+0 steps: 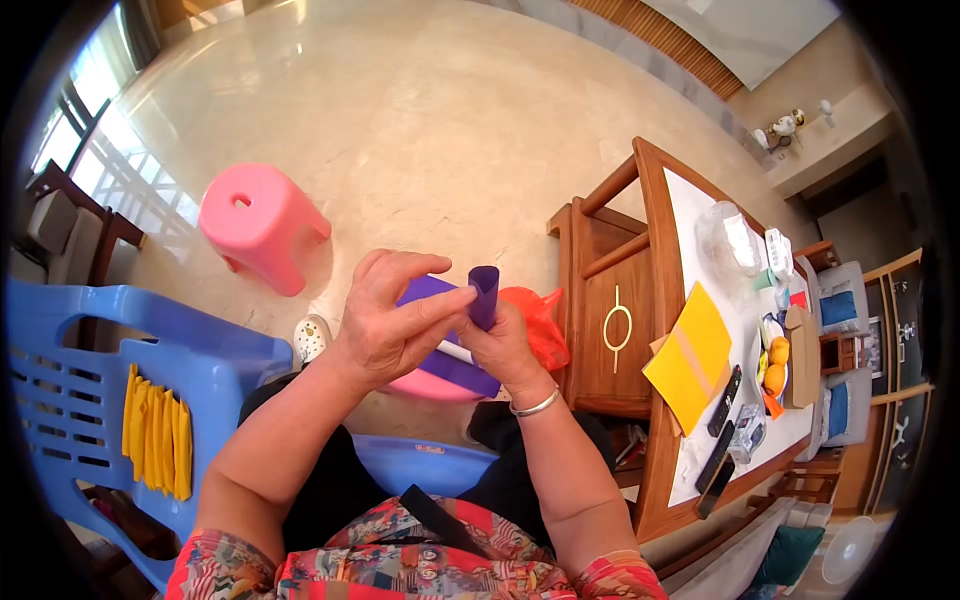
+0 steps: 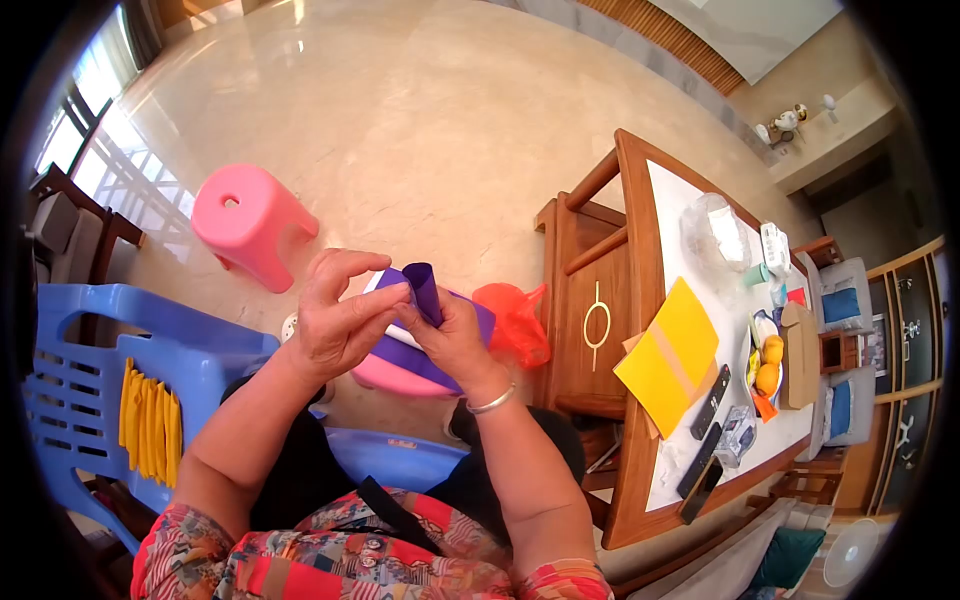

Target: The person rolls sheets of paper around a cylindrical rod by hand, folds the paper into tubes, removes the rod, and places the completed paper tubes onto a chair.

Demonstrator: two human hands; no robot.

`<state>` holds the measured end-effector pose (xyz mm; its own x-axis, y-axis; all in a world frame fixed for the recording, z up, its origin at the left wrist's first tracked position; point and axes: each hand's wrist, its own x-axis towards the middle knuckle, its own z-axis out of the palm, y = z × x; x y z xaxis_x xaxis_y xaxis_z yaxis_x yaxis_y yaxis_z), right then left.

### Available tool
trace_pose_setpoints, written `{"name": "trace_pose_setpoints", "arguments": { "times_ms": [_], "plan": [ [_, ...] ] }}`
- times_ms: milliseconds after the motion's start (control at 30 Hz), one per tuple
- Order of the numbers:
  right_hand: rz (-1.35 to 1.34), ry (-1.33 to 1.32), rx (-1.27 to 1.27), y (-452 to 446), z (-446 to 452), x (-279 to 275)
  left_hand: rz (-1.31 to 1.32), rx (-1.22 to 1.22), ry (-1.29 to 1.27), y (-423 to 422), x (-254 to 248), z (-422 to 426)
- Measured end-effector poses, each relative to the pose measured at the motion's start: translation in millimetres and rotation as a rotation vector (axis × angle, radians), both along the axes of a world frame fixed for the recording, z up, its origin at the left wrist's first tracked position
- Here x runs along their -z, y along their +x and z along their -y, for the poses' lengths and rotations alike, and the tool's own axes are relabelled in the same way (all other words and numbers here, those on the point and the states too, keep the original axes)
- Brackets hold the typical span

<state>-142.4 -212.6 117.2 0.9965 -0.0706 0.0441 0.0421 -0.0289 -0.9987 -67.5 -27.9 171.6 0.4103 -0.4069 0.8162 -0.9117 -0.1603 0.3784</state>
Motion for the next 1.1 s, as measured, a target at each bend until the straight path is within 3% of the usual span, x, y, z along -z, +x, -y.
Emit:
{"name": "trace_pose_setpoints", "arguments": {
  "times_ms": [467, 867, 1067, 1100],
  "plan": [
    [0.220, -0.398, 0.002, 7, 3, 12, 0.013, 0.045, 0.154, 7, -5, -5],
    [0.170, -0.543, -0.020, 8, 1, 7, -0.117, -0.012, 0.235, 9, 5, -8],
    [0.022, -0.652, -0.095, 14, 29, 27, -0.180, -0.180, 0.128, 36, 7, -26],
    [-0.032, -0.704, -0.067, 14, 35, 24, -0.288, -0.209, 0.054, 43, 10, -31]
  ]
}}
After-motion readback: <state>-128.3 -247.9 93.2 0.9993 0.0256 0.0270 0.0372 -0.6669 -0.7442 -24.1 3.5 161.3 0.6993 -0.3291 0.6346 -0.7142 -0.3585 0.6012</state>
